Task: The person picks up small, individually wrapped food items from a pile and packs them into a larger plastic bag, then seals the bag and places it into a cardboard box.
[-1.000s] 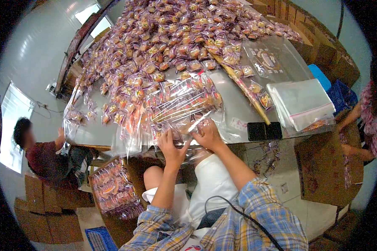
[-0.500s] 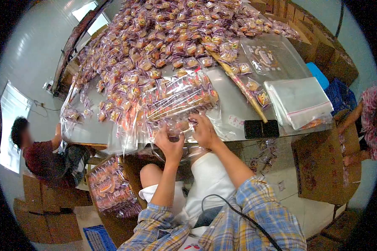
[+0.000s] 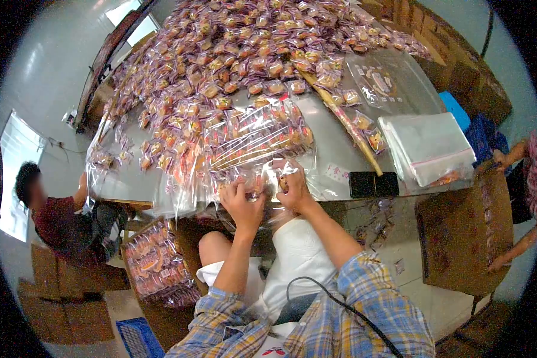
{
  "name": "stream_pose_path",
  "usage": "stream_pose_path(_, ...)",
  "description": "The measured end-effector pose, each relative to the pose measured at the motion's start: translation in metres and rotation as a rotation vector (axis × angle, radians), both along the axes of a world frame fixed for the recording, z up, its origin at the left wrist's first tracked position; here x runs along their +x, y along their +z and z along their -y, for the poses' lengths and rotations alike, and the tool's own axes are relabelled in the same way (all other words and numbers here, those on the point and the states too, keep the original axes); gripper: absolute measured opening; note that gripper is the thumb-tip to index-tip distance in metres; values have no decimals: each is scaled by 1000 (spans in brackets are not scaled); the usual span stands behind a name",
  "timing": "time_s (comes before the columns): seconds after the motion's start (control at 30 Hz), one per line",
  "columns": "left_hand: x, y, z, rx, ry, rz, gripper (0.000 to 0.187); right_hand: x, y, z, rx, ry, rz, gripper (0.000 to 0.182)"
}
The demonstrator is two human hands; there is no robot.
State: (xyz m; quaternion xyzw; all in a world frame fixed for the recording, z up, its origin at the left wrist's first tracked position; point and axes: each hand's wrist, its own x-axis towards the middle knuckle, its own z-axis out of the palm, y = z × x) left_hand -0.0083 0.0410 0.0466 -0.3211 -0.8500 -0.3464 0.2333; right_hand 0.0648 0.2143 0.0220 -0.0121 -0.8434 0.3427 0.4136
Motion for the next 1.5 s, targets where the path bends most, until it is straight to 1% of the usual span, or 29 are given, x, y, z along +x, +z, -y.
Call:
stream_pose_path(0.03,1,3,-3,4,16,12,39,-9,-16,0,-30,-60,-61,65)
stream_pose_path(0.07,2,5,-7,7,31,23,37,-10,-32,-4,-57,-45,-25,65)
stream_pose_path(0.17,2,3,-14,-94,59,-71,42,-5,-9,5,-182,-2,101,65)
stream_pose_path(0.27,5,5,-18,-103,106,-80,51,-8,-23,1,-50,-78,165,65)
stream_pose_path(0.3,6,5,-17,-103,73,-77,56,-8,-17,2,-106,-78,138,65)
stream_pose_path(0.4,7,7,-11,-245,-92,-257,59,-9,-6,5,-171,-39,18,59)
stream_pose_path(0.43,6,2,-9,-281,-148,-203,61,-7,-12,3,-160,-53,47,62)
stream_pose_path(0.5,7,-1,-11,-220,-185,-216,55,-7,-21,1,-250,-27,105,64)
stream_pose_path(0.53,8,-1,-12,-189,-202,-223,52,-6,-23,2,-363,-4,139,64)
stream_pose_path(0.57,10,-1,-9,-224,-221,-219,47,-4,-24,2,-478,14,169,64)
stream_pose_path(0.6,9,-1,-8,-204,-205,-227,46,-2,-21,4,-594,26,195,64)
stream_pose_path(0.63,7,-2,-7,-184,-190,-234,45,1,-7,8,-623,22,186,65)
stream_pose_path(0.67,6,-2,-7,-164,-176,-241,45,-2,-14,6,-561,-7,98,69)
stream_pose_path(0.7,8,6,-9,-142,-126,-284,39,-6,-18,6,-495,-42,12,74)
stream_pose_path(0.73,7,6,-8,-141,-126,-283,39,-9,-22,5,-428,-81,-70,79)
stream_pose_path(0.8,6,4,-4,-138,-123,-281,39,-10,-25,8,-254,-242,-121,86)
stream_pose_path(0.83,6,2,-4,-130,-117,-269,39,-11,-24,10,-266,-302,-109,89)
stream_pose_path(0.93,7,1,-4,-108,-94,-232,39,-4,-18,7,-491,-208,200,84)
stream_pose_path(0.97,8,2,-5,-104,-83,-220,39,-8,-32,6,-391,-197,59,77)
stream_pose_path(1.07,8,2,-8,-96,-51,-201,39,-6,-66,-8,-480,-62,306,68)
stream_pose_path(1.13,7,0,-9,-92,-40,-198,39,-13,-50,-3,-440,1,-11,58)
stream_pose_path(1.2,7,-1,-9,-92,-38,-202,39,-1,-22,3,-648,44,63,58)
stream_pose_path(1.23,6,-2,-10,-92,-34,-210,38,-11,-21,-1,-732,92,-116,61)
stream_pose_path(1.27,6,-3,-10,-95,-29,-217,37,-6,-16,0,-965,126,-119,62)
stream_pose_path(1.33,7,-2,-9,-93,-17,-227,37,-15,-32,-4,-776,-7,-224,62)
stream_pose_path(1.37,8,0,-9,-87,-10,-230,37,-15,-40,-4,-748,16,-99,64)
stream_pose_path(1.43,8,-2,-10,-70,0,-219,38,-5,-37,4,-492,-64,128,70)
stream_pose_path(1.47,7,-5,-11,-59,4,-205,38,-11,-32,3,-316,-65,-97,71)
stream_pose_path(1.5,7,-4,-11,-50,9,-190,38,-8,-27,3,-422,-20,-72,73)
